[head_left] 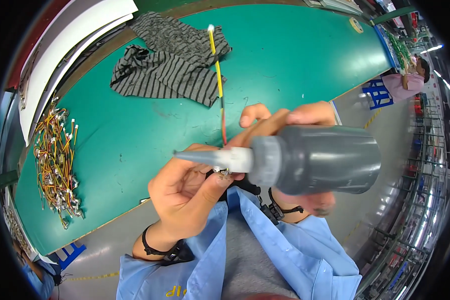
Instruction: The person picks up a wire assembly from a pile, applies liquid from a squeeze bottle to the component at the end of the wires, and places it onto a white board, repeating the process for several more assemblies.
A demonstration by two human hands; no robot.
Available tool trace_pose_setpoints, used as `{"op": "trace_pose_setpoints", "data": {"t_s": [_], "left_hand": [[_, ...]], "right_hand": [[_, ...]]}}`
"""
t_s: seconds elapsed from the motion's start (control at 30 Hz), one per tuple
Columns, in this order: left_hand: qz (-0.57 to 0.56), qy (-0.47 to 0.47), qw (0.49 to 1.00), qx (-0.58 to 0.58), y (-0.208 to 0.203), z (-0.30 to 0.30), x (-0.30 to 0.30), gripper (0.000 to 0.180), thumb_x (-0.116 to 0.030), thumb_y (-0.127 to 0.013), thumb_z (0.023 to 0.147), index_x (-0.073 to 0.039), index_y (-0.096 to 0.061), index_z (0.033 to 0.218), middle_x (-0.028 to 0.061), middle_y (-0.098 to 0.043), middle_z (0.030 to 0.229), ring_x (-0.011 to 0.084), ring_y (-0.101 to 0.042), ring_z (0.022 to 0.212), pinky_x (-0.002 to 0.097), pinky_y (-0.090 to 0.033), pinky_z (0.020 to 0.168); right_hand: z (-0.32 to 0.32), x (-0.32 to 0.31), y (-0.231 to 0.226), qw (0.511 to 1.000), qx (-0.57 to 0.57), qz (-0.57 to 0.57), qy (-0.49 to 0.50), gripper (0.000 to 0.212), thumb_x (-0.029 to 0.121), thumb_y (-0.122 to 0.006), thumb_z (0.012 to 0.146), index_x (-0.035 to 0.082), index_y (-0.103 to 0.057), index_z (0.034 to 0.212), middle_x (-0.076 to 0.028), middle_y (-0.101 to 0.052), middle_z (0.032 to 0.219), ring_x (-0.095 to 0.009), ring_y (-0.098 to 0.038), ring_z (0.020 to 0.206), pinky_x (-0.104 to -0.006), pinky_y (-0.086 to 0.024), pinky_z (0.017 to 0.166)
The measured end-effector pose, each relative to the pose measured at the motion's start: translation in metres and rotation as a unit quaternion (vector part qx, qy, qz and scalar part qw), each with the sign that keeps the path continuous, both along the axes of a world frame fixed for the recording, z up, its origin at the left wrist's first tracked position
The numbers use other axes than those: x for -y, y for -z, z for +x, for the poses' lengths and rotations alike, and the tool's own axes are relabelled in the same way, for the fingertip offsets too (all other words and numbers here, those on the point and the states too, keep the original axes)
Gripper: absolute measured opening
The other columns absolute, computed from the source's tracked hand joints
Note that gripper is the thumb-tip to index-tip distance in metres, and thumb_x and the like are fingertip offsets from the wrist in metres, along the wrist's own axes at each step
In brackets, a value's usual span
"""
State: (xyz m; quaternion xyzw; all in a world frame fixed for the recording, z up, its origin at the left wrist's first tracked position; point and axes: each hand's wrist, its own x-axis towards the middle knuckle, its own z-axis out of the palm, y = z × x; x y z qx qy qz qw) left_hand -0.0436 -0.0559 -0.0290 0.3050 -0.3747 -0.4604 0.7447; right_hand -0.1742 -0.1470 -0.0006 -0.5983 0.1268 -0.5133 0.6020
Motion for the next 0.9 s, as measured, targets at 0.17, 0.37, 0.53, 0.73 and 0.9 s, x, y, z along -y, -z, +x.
{"op": "trace_pose_setpoints", "data": {"t_s": [0.17,0.37,0.53,0.73,0.9], "left_hand": [[0.025,0.025,0.998,-0.060,0.005,0.001,0.003,0.023,0.013,-0.050,0.089,0.010,-0.051,0.112,0.0196,-0.059,0.103,0.0241,-0.064,0.090,0.0347,-0.054,0.081],[-0.003,0.014,0.991,-0.134,0.008,0.001,0.009,0.022,0.013,-0.052,0.087,0.010,-0.052,0.109,0.0195,-0.059,0.102,0.0227,-0.063,0.088,0.0337,-0.054,0.077],[-0.032,-0.012,0.999,-0.017,0.006,0.006,0.009,0.022,0.009,-0.056,0.084,0.006,-0.052,0.105,0.0178,-0.056,0.094,0.0210,-0.058,0.078,0.0325,-0.051,0.067],[-0.067,0.001,0.998,0.009,0.003,0.011,0.005,0.029,0.014,-0.061,0.074,0.011,-0.056,0.103,0.0183,-0.059,0.093,0.0206,-0.059,0.078,0.0291,-0.050,0.068],[-0.055,-0.006,0.998,0.017,-0.002,0.012,0.002,0.028,0.012,-0.063,0.072,0.011,-0.058,0.100,0.0180,-0.061,0.089,0.0202,-0.059,0.077,0.0288,-0.048,0.065]], "right_hand": [[0.003,-0.005,0.001,0.998,-0.032,0.039,0.047,0.088,0.065,-0.070,0.072,-0.004,-0.040,0.117,-0.015,-0.061,0.091,-0.026,-0.064,0.082,-0.0419,-0.048,0.085],[-0.002,0.017,0.017,0.998,0.046,-0.037,0.017,0.090,0.065,-0.073,0.069,-0.005,-0.041,0.115,-0.011,-0.059,0.084,-0.022,-0.061,0.073,-0.0389,-0.042,0.075],[-0.020,0.024,0.017,0.990,0.085,-0.112,-0.021,0.079,0.064,-0.073,0.068,0.006,-0.046,0.115,-0.005,-0.055,0.062,-0.015,-0.048,0.048,-0.0334,-0.024,0.069],[-0.023,0.023,0.011,0.983,0.076,-0.169,0.004,0.079,0.064,-0.073,0.067,0.006,-0.046,0.114,-0.003,-0.052,0.058,-0.014,-0.044,0.043,-0.0333,-0.023,0.068],[-0.024,0.023,0.013,0.981,0.080,-0.178,-0.006,0.071,0.060,-0.073,0.070,0.006,-0.045,0.107,-0.007,-0.054,0.059,-0.016,-0.046,0.043,-0.0348,-0.025,0.063]]}}
